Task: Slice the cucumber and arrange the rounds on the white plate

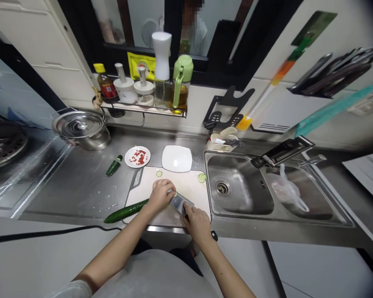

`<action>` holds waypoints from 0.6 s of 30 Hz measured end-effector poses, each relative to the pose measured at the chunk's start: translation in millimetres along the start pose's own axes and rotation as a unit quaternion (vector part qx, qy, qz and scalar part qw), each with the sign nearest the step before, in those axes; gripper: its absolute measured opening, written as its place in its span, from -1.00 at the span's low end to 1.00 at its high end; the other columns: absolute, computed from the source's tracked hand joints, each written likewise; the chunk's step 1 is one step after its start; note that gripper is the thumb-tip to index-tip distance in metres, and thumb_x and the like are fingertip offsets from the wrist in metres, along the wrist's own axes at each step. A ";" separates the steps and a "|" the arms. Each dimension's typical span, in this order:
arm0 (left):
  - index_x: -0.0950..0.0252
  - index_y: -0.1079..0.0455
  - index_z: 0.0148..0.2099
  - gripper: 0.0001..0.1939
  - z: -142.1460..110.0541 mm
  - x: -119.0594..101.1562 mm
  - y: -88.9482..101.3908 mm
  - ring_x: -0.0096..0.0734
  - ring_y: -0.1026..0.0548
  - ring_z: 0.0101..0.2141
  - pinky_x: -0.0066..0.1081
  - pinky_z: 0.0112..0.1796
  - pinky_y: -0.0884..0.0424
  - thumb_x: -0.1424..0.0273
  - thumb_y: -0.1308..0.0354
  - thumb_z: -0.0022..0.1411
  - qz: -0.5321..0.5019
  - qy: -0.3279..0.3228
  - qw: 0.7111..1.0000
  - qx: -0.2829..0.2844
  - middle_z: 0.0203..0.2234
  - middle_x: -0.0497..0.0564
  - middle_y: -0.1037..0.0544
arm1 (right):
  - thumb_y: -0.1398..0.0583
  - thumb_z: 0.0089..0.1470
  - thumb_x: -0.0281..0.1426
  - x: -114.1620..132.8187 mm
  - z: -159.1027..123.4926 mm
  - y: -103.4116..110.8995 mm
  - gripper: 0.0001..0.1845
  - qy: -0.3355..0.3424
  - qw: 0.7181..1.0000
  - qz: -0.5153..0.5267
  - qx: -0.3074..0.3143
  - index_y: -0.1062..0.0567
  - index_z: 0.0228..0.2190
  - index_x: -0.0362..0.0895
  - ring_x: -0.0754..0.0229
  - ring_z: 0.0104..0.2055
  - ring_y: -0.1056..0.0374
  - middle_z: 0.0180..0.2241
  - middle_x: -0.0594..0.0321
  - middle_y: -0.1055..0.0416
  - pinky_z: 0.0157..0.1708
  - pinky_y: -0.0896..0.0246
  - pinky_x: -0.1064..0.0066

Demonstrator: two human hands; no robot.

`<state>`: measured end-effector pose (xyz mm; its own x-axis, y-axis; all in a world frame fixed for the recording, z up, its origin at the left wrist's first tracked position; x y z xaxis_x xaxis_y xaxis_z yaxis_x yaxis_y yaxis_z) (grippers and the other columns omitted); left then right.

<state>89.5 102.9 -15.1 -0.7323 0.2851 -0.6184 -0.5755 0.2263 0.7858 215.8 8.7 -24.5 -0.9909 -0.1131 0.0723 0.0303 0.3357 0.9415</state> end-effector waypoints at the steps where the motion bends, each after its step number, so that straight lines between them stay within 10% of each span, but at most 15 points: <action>1: 0.16 -0.48 -0.28 -0.91 0.5 0.8 0.9 -0.26 -0.42 -0.09 -0.17 0.03 -0.18 0.36 -0.15 0.19 -0.008 0.012 1.000 -0.004 -0.19 -0.01 -0.54 | -0.12 0.20 -0.32 -0.4 -1.0 -0.9 -0.47 -0.003 1.000 0.001 0.000 -0.25 0.18 -0.10 0.06 -0.13 -0.39 -0.22 0.05 -0.48 -0.19 -0.11 0.32; 11: 0.16 -0.44 -0.25 -0.88 7.7 72.2 18.3 -0.31 -0.51 -0.26 -0.31 -0.15 -0.22 0.33 -0.08 0.23 -0.019 0.232 0.970 -0.075 -0.41 -0.08 -0.59 | -0.09 0.19 -0.33 -32.2 -13.4 -3.9 -0.52 -0.065 0.998 0.006 -0.007 -0.32 0.14 -0.08 0.08 -0.15 -0.44 -0.21 0.09 -0.52 -0.19 -0.17 0.36; 18: 0.14 -0.45 -0.24 -0.86 31.7 106.2 23.2 -0.22 -0.51 -0.21 -0.24 -0.11 -0.19 0.34 -0.06 0.22 0.032 0.261 0.962 -0.077 -0.34 -0.03 -0.61 | -0.06 0.21 -0.32 -38.9 -10.9 -4.4 -0.52 -0.087 0.996 0.024 -0.014 -0.33 0.15 -0.08 0.08 -0.15 -0.46 -0.17 0.10 -0.53 -0.21 -0.20 0.36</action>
<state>10.0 167.9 -62.6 -0.8283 -0.2211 -0.5148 -0.5401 0.0713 0.8386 255.7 1.4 -27.9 -0.9958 0.0675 0.0621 0.0801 0.3112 0.9469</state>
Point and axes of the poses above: each hand's wrist, its own z-axis towards the middle knuckle, its own y-axis out of the back of the hand, x = y × z, the point moved 9 cm from there along z, towards the middle knuckle
